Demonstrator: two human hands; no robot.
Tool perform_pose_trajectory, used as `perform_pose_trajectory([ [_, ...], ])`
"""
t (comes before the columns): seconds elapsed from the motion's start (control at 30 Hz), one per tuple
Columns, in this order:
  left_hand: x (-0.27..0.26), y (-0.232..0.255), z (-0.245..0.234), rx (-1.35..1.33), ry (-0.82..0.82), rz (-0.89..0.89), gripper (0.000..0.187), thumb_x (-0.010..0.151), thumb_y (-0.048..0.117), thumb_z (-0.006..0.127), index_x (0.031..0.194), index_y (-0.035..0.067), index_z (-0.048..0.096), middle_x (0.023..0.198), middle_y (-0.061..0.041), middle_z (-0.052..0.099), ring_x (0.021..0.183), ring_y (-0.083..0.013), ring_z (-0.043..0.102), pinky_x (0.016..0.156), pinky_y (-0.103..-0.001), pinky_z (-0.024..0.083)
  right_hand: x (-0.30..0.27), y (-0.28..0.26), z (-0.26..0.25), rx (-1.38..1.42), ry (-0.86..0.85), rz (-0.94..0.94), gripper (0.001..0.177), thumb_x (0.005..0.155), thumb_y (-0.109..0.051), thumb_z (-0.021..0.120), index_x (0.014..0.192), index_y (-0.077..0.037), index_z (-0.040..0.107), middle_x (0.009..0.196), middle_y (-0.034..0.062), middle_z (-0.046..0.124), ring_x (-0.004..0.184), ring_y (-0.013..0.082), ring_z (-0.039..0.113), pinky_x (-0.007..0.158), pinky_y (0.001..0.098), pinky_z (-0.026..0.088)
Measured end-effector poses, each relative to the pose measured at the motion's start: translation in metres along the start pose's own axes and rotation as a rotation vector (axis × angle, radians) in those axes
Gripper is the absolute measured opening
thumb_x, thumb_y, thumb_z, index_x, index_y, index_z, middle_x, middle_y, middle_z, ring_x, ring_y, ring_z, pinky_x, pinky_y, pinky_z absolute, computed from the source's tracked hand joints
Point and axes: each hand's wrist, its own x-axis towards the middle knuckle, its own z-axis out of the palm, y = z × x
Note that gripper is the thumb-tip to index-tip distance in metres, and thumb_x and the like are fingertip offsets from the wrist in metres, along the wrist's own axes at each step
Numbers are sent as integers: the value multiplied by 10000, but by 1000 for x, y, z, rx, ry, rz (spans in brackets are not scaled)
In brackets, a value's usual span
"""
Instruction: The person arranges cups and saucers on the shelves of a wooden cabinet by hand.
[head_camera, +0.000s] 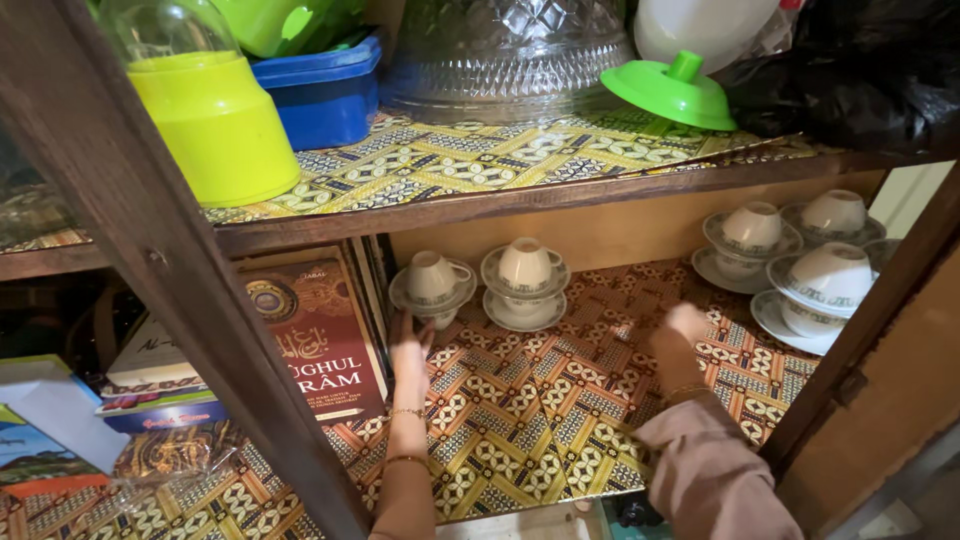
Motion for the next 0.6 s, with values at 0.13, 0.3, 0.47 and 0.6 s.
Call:
perform_pose_trajectory([
  [0.13,20,-17,-7,-33,-22,22,525,1021,295,485,1528,168,433,1509,-89,510,1079,-223,702,1013,-385,539,26,-28,-21,-23,296,-102,432,946,-93,539,1354,11,445,1251,238,600,1094,351,652,931,413,522],
  [0.3,49,-47,-21,-106,-10,5,520,1030,321,474,1521,150,442,1525,-70,510,1059,-250,703,1012,-408,520,47,-48,-35,-109,556,-152,404,979,-200,573,1307,12,470,1209,283,638,1072,399,677,900,464,539],
  [0.47,47,-53,-18,-104,-5,24,522,1029,331,488,1523,164,459,1509,-38,535,1067,-216,698,986,-394,513,54,-55,-33,-112,747,-189,337,965,-276,609,1133,15,582,1010,256,720,895,387,740,757,461,589],
  [0.6,32,-46,-11,-174,62,25,537,995,306,536,1506,144,502,1462,-10,556,994,-191,706,929,-349,533,54,-66,-39,-220,773,-59,318,954,-323,625,943,-9,676,836,189,734,749,345,734,632,459,591],
])
